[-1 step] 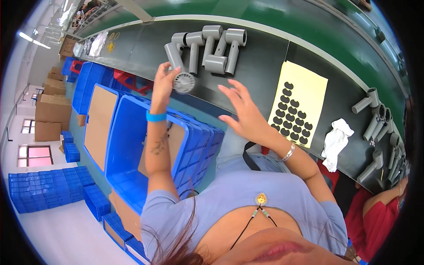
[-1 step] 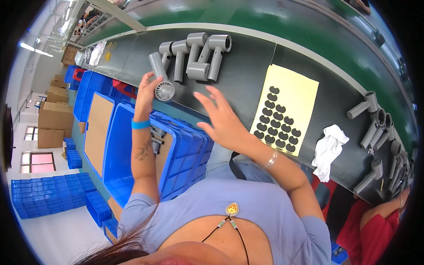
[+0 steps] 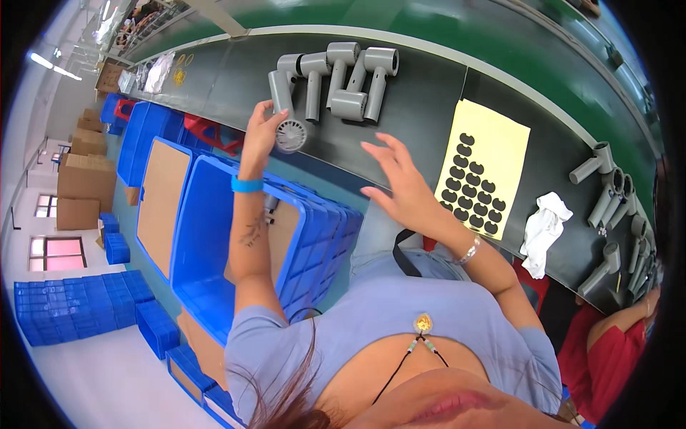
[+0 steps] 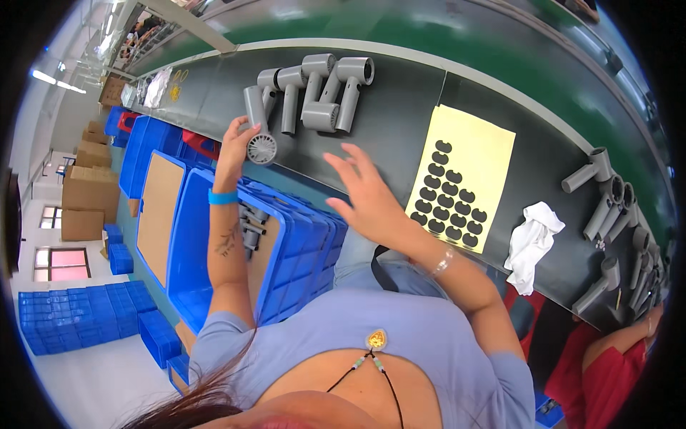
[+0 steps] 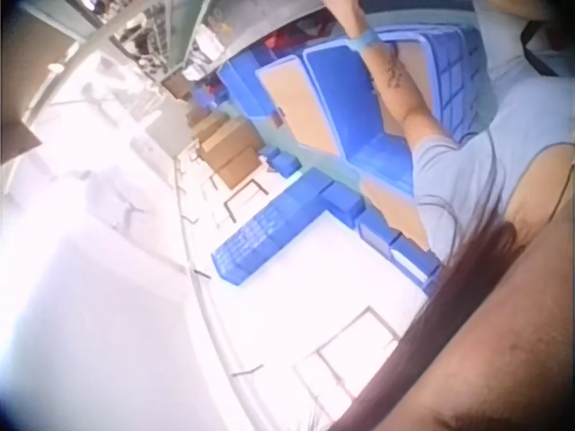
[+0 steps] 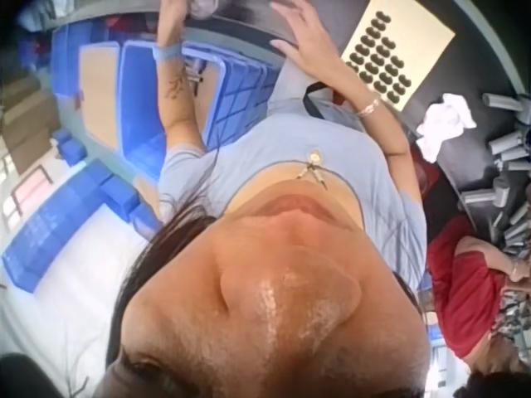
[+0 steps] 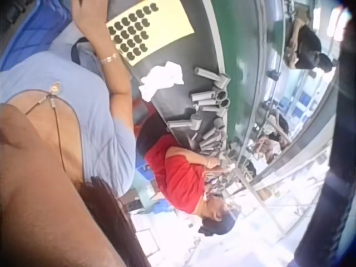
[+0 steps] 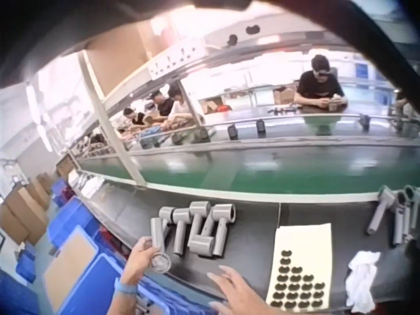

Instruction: The person peels adhesive pads from a sticker sheet and sticks them onto the bases of hand fan handles by hand.

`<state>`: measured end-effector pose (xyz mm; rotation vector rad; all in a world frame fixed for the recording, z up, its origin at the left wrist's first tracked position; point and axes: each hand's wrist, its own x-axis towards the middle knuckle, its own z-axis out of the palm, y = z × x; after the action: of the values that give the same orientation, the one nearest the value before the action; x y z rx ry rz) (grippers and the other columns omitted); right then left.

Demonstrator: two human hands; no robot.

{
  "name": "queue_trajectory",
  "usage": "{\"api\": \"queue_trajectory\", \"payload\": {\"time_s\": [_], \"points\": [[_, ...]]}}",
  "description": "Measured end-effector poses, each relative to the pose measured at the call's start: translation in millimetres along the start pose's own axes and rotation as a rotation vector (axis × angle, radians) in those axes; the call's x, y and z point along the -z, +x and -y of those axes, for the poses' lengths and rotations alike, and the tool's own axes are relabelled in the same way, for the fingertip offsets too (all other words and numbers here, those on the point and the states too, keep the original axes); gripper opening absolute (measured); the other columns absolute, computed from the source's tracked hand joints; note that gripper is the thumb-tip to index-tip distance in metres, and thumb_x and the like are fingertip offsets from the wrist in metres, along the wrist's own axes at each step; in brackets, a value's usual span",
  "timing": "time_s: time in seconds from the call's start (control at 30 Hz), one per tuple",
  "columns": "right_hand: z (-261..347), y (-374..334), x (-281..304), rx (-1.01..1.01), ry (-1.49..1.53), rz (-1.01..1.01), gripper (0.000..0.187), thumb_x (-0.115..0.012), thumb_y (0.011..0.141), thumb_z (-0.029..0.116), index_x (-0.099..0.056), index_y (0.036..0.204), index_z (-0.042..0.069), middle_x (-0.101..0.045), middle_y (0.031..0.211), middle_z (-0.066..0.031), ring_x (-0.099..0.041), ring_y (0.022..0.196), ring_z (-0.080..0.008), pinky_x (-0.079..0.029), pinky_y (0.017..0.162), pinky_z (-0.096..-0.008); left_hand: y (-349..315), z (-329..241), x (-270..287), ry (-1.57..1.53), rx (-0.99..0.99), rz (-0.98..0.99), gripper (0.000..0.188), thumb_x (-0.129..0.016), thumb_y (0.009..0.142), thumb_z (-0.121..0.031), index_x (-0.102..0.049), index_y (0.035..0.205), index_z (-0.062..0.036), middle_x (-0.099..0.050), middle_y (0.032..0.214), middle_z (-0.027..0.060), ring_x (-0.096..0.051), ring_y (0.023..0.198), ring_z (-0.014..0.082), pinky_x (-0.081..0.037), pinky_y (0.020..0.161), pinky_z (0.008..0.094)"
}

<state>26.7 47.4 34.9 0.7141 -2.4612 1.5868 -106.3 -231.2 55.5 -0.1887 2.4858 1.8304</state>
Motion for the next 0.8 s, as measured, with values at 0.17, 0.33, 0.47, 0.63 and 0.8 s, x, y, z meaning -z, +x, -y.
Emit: {"api": "queue_trajectory", "payload": {"time_s": [0.17, 0.33, 0.47, 0.63, 0.8], "points": [[-17.6, -42.9, 37.3, -0.254, 0.074, -0.016, 0.041, -0.068, 0.083, 0.009, -0.057, 0.122, 0.005, -0.049, 0.13, -0.0149, -0.057, 0.109, -0.0253, -0.048, 0.09, -0.0336, 45.9, 9.7, 6.4, 0.602, -0.036, 0.088, 0.045, -0.065, 0.086, -0.02, -0.053, 0.125, -0.0027, -0.068, 0.096, 0.0154, -0.064, 0.083, 0.0209, -0.05, 0.074, 0.0324], [-20.7, -99.0, 69.7, -0.336, 0.171, -0.271, 0.016, -0.06, 0.088, -0.003, -0.066, 0.103, -0.001, -0.065, 0.102, -0.0096, -0.064, 0.086, -0.0144, -0.052, 0.074, -0.0254, 91.9, 22.9, 1.2, 0.986, -0.344, 0.119, 0.052, -0.062, 0.082, -0.031, -0.056, 0.125, -0.002, -0.058, 0.125, 0.0229, -0.055, 0.118, 0.0384, -0.045, 0.096, 0.041], [-9.9, -138.4, 116.0, -0.434, -0.027, -0.565, 0.012, -0.062, 0.088, 0.002, -0.067, 0.099, -0.001, -0.068, 0.086, -0.0073, -0.065, 0.08, -0.0123, -0.05, 0.072, -0.0246, 117.9, 22.1, 1.4, 1.038, -0.197, 0.089, 0.054, -0.061, 0.083, -0.028, -0.053, 0.132, -0.0054, -0.059, 0.126, 0.0227, -0.055, 0.118, 0.0396, -0.043, 0.099, 0.0416], [-15.9, -221.9, 192.3, -0.476, -0.711, -1.229, 0.013, -0.063, 0.089, 0.006, -0.066, 0.101, 0.001, -0.067, 0.093, -0.0057, -0.061, 0.08, -0.0115, -0.048, 0.074, -0.025, 156.8, 32.8, -13.7, 1.128, -0.347, 0.054, 0.048, -0.059, 0.086, -0.028, -0.052, 0.129, -0.0062, -0.061, 0.123, 0.0223, -0.056, 0.115, 0.0411, -0.044, 0.095, 0.0445], [-45.9, -328.2, 249.5, -0.878, -1.329, -1.336, 0.038, -0.066, 0.088, 0.026, -0.056, 0.117, 0.004, -0.061, 0.107, -0.017, -0.061, 0.098, -0.0319, -0.048, 0.085, -0.0393, 162.5, 40.0, -35.4, 1.097, -0.366, -0.041, 0.041, -0.054, 0.092, -0.029, -0.052, 0.124, -0.0042, -0.061, 0.121, 0.0227, -0.057, 0.111, 0.0432, -0.045, 0.092, 0.0461]]}}
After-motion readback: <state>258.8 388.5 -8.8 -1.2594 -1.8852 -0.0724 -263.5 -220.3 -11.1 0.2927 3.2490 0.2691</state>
